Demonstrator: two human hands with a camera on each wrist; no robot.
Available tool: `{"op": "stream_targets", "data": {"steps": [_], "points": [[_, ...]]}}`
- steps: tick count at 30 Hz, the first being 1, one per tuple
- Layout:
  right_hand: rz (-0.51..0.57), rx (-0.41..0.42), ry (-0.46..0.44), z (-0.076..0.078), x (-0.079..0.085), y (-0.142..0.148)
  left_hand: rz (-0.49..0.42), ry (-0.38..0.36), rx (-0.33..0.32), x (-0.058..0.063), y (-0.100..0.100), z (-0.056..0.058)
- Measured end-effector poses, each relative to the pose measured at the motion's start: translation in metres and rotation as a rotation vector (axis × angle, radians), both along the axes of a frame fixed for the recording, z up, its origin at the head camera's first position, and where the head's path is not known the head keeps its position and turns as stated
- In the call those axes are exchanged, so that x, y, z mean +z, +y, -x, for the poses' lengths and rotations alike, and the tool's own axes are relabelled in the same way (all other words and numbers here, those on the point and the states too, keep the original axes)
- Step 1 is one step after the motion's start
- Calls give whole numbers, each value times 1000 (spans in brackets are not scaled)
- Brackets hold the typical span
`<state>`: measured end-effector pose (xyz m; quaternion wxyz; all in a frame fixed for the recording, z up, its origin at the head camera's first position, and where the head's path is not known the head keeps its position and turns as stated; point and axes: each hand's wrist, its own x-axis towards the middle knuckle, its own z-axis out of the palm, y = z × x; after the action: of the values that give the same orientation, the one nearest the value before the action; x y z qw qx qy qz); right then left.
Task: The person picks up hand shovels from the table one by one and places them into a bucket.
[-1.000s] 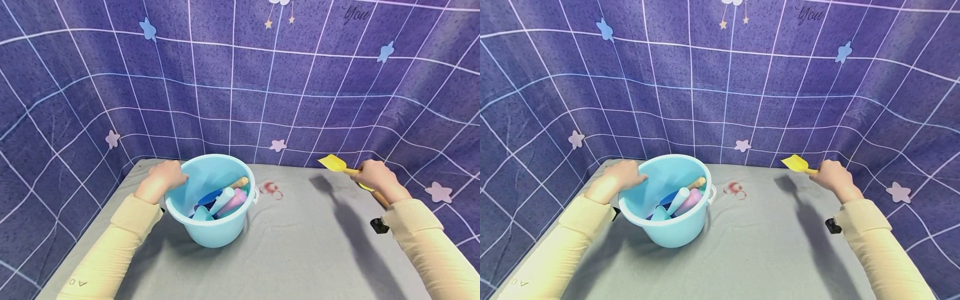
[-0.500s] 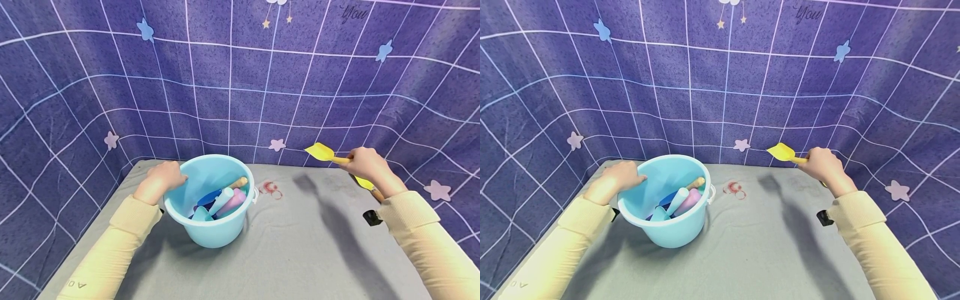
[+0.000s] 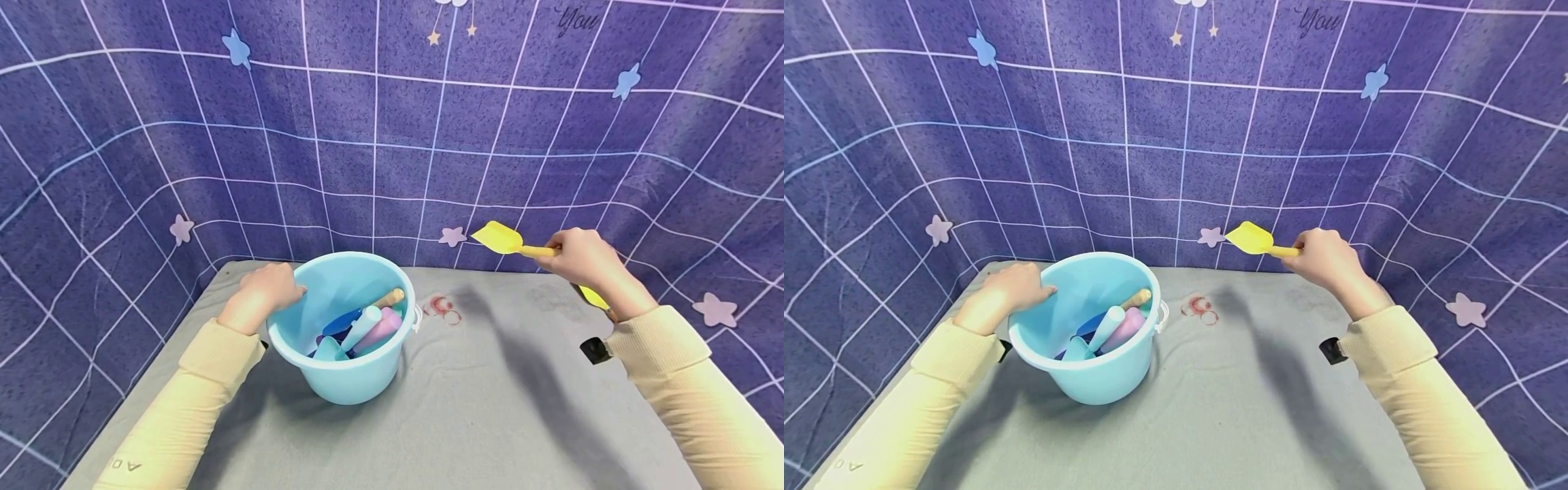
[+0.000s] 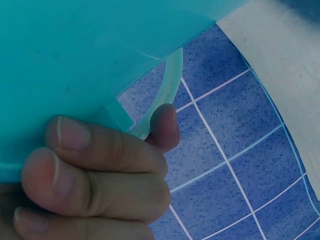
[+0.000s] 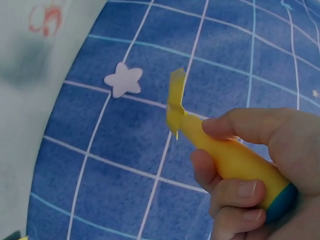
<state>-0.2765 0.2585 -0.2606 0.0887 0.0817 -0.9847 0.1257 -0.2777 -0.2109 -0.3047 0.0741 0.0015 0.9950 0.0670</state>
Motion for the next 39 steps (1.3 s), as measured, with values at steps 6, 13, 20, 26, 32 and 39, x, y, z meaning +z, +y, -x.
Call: {"op": "stream_targets", "data": {"steps": [6, 13, 20, 26, 32, 39], "points": [[17, 13, 76, -4, 4, -12, 0, -4, 1, -1, 0, 0], [49, 63, 120, -10, 10, -28, -2, -5, 4, 0, 0, 0], [50, 120, 160, -16, 14, -43, 0, -5, 2, -1, -1, 0], [62, 149, 169, -21, 18, -55, -3, 0, 4, -2, -2, 1], [66, 172, 172, -24, 19, -70, 1, -2, 5, -2, -2, 2], [59, 223, 210, -24, 20, -86, 4, -3, 5, -3, -1, 3]]}}
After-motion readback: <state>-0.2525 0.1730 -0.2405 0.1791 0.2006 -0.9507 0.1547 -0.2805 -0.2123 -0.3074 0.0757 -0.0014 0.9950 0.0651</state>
